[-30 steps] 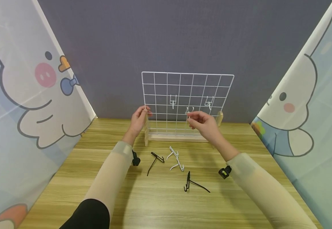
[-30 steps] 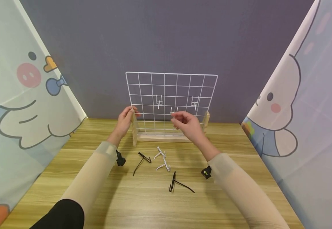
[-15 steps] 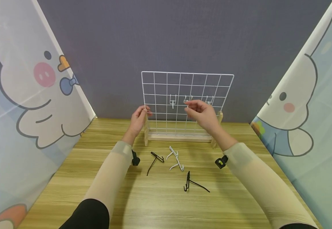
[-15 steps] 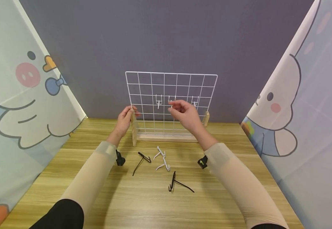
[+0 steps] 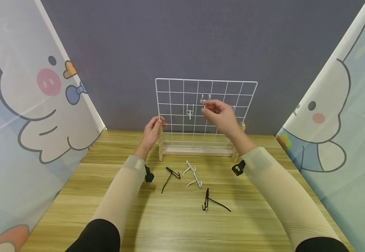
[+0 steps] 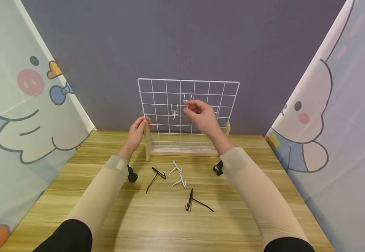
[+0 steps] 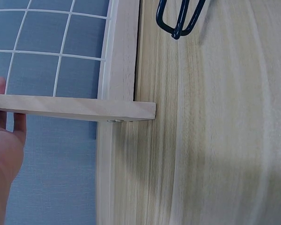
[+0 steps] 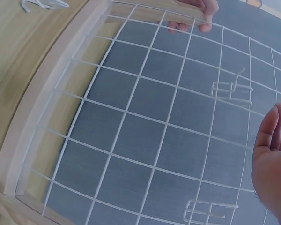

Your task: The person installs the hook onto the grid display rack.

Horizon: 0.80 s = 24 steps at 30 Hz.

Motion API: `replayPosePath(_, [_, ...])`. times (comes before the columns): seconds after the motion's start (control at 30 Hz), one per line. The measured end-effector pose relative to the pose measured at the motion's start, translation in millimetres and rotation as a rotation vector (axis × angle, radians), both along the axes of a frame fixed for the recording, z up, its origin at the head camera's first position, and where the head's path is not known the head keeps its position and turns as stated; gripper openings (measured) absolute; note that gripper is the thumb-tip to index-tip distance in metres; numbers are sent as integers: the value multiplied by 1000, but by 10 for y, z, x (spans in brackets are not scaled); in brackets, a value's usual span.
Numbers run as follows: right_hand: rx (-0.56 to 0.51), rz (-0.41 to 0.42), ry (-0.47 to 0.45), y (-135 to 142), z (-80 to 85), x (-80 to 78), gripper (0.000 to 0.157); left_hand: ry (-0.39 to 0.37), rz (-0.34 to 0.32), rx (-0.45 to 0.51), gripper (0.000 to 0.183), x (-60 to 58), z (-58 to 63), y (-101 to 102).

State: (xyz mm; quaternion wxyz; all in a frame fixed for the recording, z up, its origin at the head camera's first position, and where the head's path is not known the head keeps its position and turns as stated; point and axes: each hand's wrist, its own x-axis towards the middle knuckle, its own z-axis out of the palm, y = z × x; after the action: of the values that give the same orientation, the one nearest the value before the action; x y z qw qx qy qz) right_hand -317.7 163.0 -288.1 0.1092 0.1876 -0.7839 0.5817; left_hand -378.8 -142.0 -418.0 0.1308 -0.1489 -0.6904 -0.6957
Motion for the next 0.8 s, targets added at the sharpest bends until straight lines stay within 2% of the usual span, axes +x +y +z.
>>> replayPosePath(0.37, [20, -35, 9, -19, 110, -100, 32, 4, -13, 19, 37, -13, -9, -15])
replayPosePath(0.8, [35, -13, -34, -51, 107, -198, 35, 7, -2, -1, 34, -26, -13, -8])
